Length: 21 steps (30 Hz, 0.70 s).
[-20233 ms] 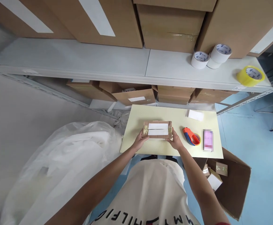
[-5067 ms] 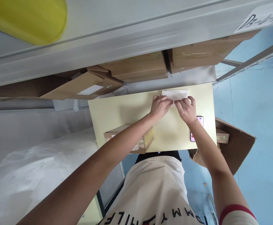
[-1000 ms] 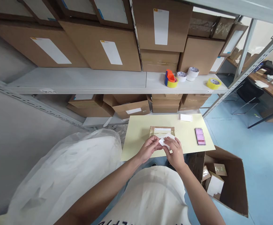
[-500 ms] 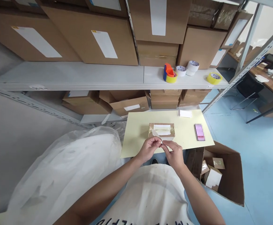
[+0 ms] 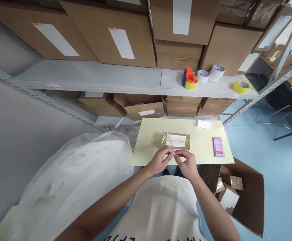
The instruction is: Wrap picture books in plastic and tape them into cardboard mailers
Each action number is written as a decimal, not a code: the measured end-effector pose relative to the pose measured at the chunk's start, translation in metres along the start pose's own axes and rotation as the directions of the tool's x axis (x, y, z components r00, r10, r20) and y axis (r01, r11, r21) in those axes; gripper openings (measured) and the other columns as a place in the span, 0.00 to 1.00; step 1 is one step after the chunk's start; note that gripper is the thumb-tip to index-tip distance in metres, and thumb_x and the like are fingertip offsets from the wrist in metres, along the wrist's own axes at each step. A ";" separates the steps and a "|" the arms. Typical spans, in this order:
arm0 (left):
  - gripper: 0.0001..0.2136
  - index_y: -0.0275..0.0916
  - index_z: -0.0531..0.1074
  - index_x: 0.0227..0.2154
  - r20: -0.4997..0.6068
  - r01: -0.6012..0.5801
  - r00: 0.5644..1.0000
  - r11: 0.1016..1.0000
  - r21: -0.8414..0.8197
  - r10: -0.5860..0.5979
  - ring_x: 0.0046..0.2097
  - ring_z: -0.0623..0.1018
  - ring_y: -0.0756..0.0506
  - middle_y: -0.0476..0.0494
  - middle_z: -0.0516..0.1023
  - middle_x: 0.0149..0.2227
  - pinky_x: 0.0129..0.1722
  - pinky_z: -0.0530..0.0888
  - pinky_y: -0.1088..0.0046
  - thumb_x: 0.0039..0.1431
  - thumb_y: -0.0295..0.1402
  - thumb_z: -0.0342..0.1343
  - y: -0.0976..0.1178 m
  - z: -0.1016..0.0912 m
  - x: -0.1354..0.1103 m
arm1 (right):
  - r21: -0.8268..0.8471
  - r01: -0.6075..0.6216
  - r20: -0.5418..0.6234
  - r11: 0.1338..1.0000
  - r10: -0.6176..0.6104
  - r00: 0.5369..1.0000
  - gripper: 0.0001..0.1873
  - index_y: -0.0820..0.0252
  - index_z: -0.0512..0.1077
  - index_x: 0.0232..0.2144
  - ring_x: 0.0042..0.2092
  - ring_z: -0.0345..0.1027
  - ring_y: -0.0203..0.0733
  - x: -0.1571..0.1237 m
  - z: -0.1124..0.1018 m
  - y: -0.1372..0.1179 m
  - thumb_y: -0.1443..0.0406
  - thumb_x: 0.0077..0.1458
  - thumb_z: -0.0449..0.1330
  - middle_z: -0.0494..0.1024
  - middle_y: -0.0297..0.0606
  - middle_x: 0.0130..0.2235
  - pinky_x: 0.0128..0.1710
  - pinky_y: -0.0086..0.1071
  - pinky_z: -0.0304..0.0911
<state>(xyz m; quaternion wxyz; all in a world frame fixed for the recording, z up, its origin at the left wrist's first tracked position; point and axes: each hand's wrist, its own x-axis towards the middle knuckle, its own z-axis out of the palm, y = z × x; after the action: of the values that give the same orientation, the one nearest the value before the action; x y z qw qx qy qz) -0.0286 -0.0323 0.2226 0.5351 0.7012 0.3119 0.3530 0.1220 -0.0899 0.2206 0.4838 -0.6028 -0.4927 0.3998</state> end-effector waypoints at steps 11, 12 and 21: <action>0.12 0.41 0.59 0.22 -0.096 0.382 0.904 0.886 -0.263 -0.418 0.24 0.64 0.52 0.55 0.61 0.20 0.30 0.66 0.74 0.52 0.40 0.54 -0.030 -0.022 0.040 | 0.297 -0.302 0.149 0.906 0.268 0.952 0.14 0.57 0.68 0.24 0.29 0.71 0.39 0.066 -0.023 0.029 0.54 0.47 0.64 0.74 0.32 0.24 0.34 0.35 0.66; 0.12 0.41 0.59 0.22 -0.114 0.420 0.882 0.872 -0.251 -0.457 0.23 0.62 0.53 0.57 0.59 0.19 0.28 0.64 0.75 0.51 0.39 0.55 -0.033 -0.028 0.043 | 0.307 -0.333 0.164 0.892 0.295 0.941 0.14 0.57 0.68 0.24 0.29 0.71 0.40 0.071 -0.027 0.034 0.54 0.47 0.64 0.75 0.32 0.23 0.33 0.35 0.66; 0.06 0.40 0.62 0.22 -0.396 0.634 0.557 0.682 -0.364 -0.729 0.14 0.58 0.56 0.58 0.61 0.14 0.15 0.52 0.80 0.47 0.28 0.56 -0.062 -0.105 0.059 | 0.285 -0.388 0.096 0.876 0.377 0.921 0.16 0.56 0.63 0.21 0.17 0.47 0.28 0.104 -0.051 0.057 0.55 0.45 0.65 0.56 0.21 0.15 0.17 0.26 0.46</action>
<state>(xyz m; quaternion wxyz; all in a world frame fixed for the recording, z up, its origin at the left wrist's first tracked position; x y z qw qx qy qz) -0.0860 0.0859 0.1905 0.5871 0.3525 0.6564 0.3165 0.2030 -0.0003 0.1757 0.4715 -0.6005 -0.3068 0.5683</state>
